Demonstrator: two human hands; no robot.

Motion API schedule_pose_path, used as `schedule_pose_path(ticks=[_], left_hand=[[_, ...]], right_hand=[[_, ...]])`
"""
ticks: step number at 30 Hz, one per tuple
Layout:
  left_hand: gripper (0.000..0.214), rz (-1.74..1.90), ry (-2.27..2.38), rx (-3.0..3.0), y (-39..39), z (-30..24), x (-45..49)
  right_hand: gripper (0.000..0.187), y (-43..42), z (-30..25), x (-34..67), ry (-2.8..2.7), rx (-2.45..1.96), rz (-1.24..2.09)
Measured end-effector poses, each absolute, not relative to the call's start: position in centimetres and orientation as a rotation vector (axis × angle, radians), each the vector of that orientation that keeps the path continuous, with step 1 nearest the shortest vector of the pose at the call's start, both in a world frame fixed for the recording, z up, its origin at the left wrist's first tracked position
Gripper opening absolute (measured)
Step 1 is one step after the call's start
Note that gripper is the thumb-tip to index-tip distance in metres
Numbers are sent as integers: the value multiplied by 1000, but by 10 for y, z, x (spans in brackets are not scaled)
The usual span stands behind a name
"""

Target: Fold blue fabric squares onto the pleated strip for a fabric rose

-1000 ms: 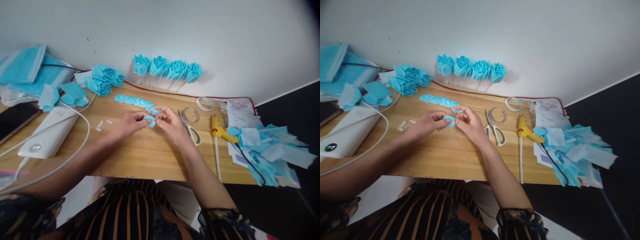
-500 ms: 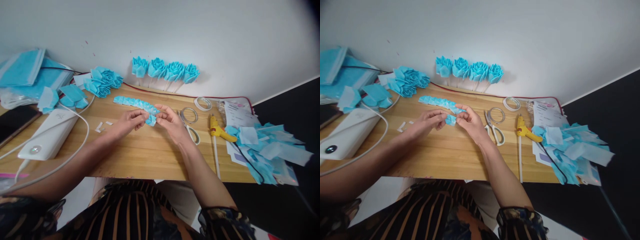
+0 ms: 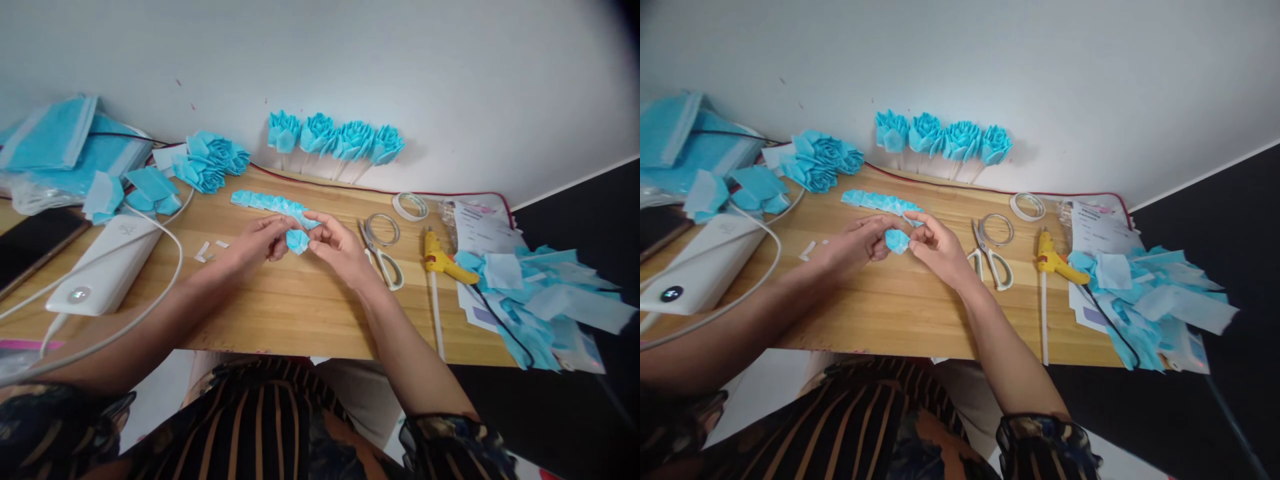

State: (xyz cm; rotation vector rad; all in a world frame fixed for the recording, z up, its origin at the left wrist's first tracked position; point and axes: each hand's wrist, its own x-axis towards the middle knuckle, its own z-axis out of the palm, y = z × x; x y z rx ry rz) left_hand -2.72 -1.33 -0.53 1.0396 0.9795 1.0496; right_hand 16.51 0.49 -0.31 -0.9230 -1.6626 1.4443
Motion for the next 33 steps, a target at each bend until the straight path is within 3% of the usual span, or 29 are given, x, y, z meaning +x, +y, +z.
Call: schedule_pose_path(ticks=[9,33], left_hand=[[29,1032,882,1001,-20,-3,-22],[25,1034,980,1171,-13,-16,-30]], right_hand=[[49,11,-6,165,-1332,-941,1373],[52,5,-7,159,-1485,-920,1420]])
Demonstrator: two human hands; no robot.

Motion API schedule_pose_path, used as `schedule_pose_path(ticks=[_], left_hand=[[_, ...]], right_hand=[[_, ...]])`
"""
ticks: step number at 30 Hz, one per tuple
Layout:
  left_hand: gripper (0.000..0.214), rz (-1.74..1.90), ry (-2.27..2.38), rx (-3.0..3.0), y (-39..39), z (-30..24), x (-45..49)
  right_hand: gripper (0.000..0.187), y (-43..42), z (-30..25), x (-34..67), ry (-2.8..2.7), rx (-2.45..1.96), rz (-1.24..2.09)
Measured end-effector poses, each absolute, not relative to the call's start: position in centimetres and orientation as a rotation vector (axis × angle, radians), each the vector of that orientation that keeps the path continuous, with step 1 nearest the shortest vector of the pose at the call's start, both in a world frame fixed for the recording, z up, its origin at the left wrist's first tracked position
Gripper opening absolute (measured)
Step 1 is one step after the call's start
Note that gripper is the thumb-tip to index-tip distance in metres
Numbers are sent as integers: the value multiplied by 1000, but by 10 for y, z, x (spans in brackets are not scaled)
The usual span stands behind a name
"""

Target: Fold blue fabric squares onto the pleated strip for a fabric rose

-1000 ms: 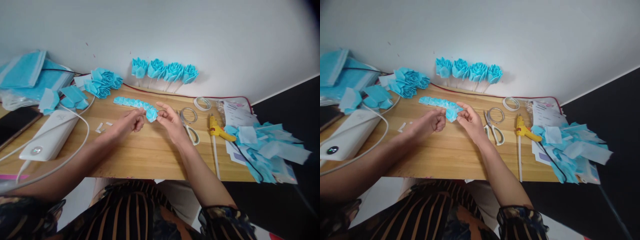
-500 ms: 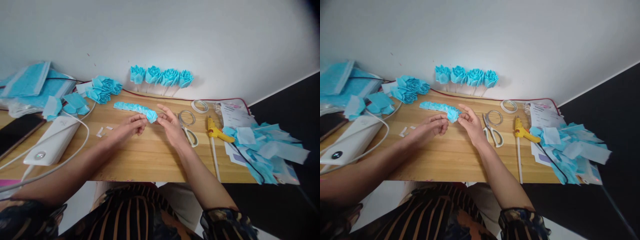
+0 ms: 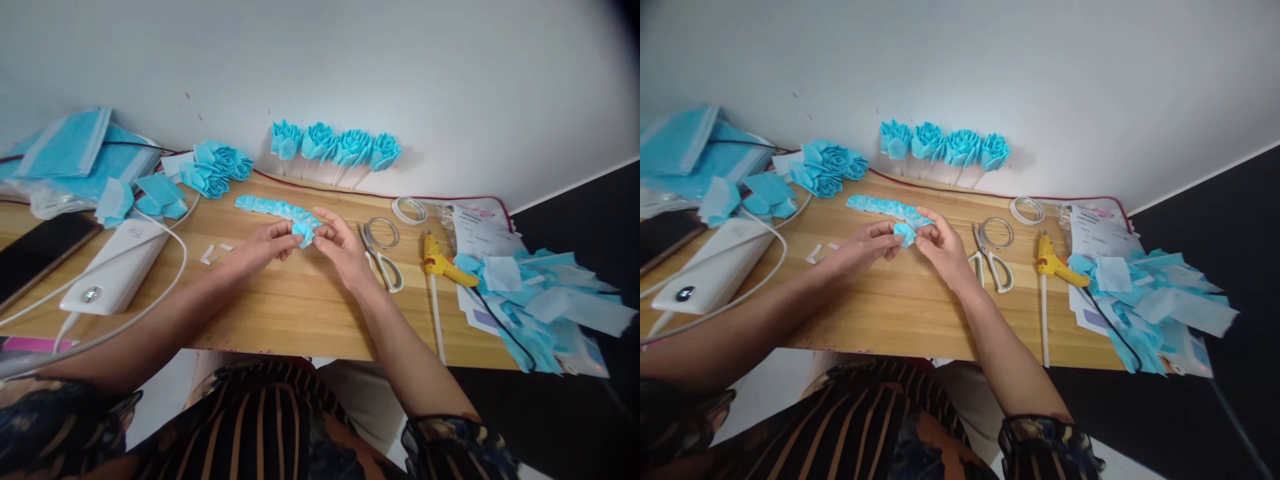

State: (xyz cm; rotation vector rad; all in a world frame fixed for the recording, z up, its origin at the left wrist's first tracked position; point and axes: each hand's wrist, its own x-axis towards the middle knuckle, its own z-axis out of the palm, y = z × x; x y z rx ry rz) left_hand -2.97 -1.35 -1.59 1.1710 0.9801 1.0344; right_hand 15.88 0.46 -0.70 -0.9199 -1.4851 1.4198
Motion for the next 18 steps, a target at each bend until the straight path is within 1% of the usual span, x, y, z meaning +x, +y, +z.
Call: schedule_pose_path(ticks=[9,18], left_hand=[[24,1024,1067,1199,-15,-8,-27],[17,1004,1088,1224,-15,-8,-30]], right_hand=[[53,4,-9,157,-1539,-939,1404],[51,9,-1,170,-1587,-904,1532]])
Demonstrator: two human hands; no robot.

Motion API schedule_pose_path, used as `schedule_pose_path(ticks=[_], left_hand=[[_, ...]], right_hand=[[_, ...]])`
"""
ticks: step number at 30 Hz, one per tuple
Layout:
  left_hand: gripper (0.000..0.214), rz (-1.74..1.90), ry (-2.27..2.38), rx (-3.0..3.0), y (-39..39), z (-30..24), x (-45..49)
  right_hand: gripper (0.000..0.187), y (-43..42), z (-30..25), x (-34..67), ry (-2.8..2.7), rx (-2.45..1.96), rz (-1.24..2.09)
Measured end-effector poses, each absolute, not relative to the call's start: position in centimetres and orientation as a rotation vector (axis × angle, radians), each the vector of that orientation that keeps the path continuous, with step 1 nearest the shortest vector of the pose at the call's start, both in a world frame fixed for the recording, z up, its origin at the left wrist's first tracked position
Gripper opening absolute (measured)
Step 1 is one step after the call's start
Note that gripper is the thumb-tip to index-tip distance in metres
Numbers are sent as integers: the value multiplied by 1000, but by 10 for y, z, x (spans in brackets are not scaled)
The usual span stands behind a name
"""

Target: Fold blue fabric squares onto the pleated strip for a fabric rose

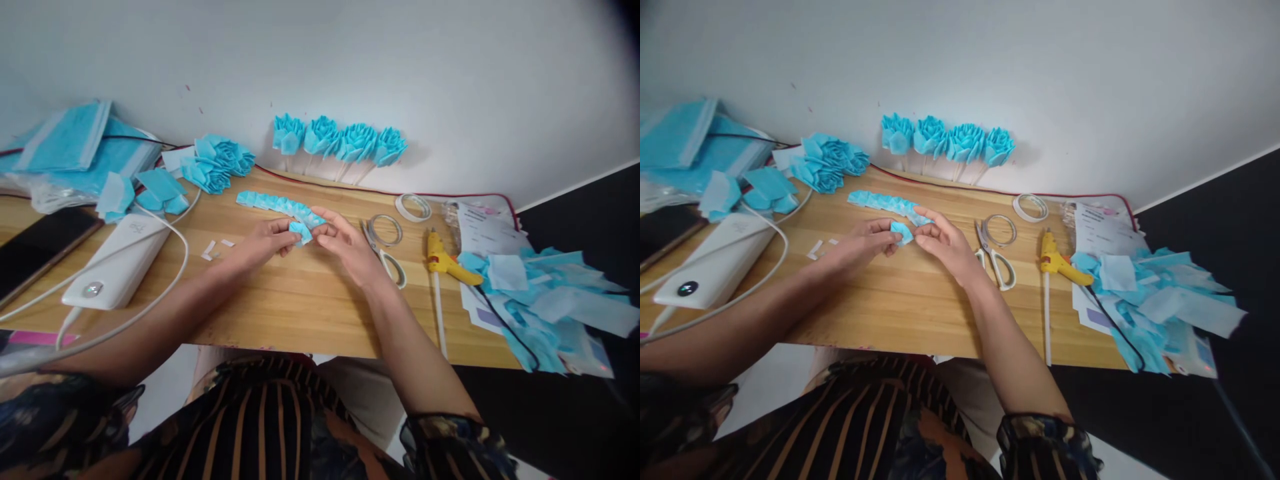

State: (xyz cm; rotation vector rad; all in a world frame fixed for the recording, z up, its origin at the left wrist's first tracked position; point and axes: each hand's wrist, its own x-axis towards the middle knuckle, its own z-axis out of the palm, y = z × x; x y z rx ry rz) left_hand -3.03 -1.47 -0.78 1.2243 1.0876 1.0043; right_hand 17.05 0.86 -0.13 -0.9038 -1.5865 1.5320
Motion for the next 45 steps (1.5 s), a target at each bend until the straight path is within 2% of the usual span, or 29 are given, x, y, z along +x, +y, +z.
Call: schedule_pose_path(ticks=[12,15,19,24,29,34,37,41,45], left_hand=[[30,862,1163,1584,-26,9,-24],[20,919,1082,1501,-24,5,-26],[34,1137,963,1214,-18,-1,-29],[35,1197,998,1049,-14,-3,-27],[26,1200,1004,1068,-12,-12,-26],[12,1170,1056,1147,-12,-19,-26],[12,1119,1075,1187,-13,-20,-26],[13,1079,1102,1251,-15,-20,-26],[14,1047,1128,1267,-16,-19,-26]], right_hand=[[42,-2,14,172,-1952,-924,1076],[43,4,13,176,-1854,-915,1116],[47,26,10,195,-1501,-928,1132],[59,48,-1,214,-1231,-982,1214],[63,45,-9,209,-1143,-1013,1360],[56,30,-12,196,-1159,-1309,1403],[54,21,-14,192,-1351,-1494,1220],[50,6,-7,206,-1715,-1531,757],[41,-9,19,245,-1676,-1532,454]])
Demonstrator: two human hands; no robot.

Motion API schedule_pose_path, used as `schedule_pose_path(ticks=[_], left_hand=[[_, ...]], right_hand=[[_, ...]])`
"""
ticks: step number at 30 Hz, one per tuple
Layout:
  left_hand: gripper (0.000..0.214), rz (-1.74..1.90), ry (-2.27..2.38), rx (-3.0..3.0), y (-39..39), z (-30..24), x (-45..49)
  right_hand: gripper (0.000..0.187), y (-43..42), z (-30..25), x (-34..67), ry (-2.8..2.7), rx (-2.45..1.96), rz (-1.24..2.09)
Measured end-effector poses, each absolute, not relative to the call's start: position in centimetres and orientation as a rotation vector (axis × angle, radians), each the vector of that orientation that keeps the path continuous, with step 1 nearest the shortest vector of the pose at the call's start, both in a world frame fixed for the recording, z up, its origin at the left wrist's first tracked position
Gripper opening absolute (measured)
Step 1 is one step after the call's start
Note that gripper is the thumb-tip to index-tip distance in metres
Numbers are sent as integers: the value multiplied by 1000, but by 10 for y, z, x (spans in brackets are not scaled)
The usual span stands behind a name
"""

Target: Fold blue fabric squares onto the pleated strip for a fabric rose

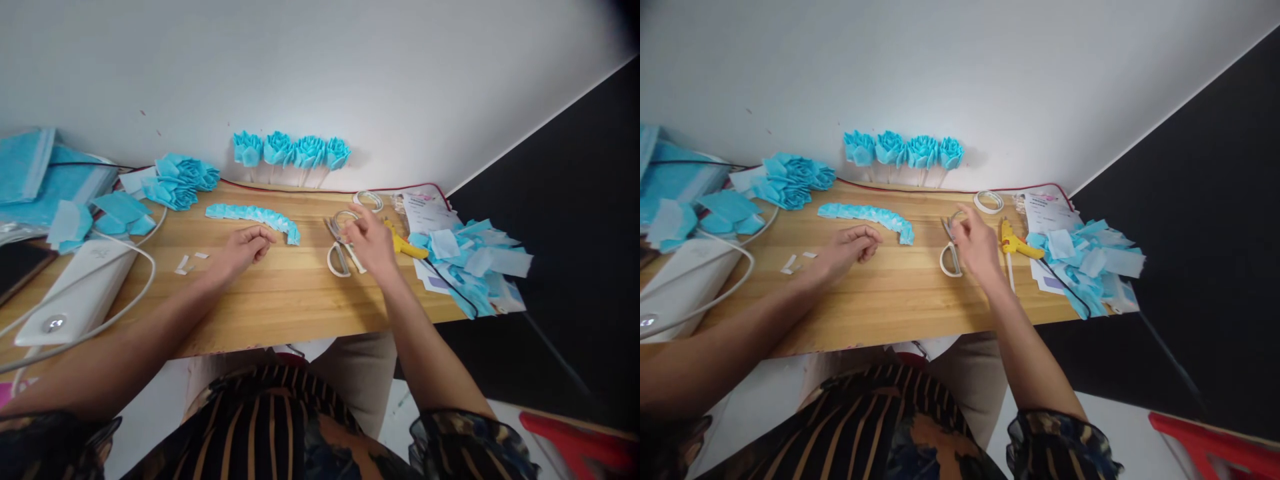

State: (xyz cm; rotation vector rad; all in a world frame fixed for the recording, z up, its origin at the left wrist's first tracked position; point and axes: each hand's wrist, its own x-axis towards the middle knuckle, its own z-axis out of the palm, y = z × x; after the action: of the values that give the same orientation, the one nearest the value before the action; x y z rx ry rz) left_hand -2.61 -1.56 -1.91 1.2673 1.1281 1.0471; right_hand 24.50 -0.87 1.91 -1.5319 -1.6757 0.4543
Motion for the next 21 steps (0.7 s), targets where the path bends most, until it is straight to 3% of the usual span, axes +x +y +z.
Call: schedule_pose_path(ticks=[4,10,17,21], left_hand=[[18,983,1186,1330,-17,-18,-26],[22,893,1253,1433,-18,-20,-26],[24,877,1307,1466,-20,-23,-26],[30,845,1308,1554,-23,-11,-23]], right_hand=[[29,-22,43,291,-1585,-1638,250],[29,-30,48,353,-1457,-1734,126],[62,-26,22,399,-1976,-1974,-114],[70,-13,-5,410,-2368,-1887,-173]])
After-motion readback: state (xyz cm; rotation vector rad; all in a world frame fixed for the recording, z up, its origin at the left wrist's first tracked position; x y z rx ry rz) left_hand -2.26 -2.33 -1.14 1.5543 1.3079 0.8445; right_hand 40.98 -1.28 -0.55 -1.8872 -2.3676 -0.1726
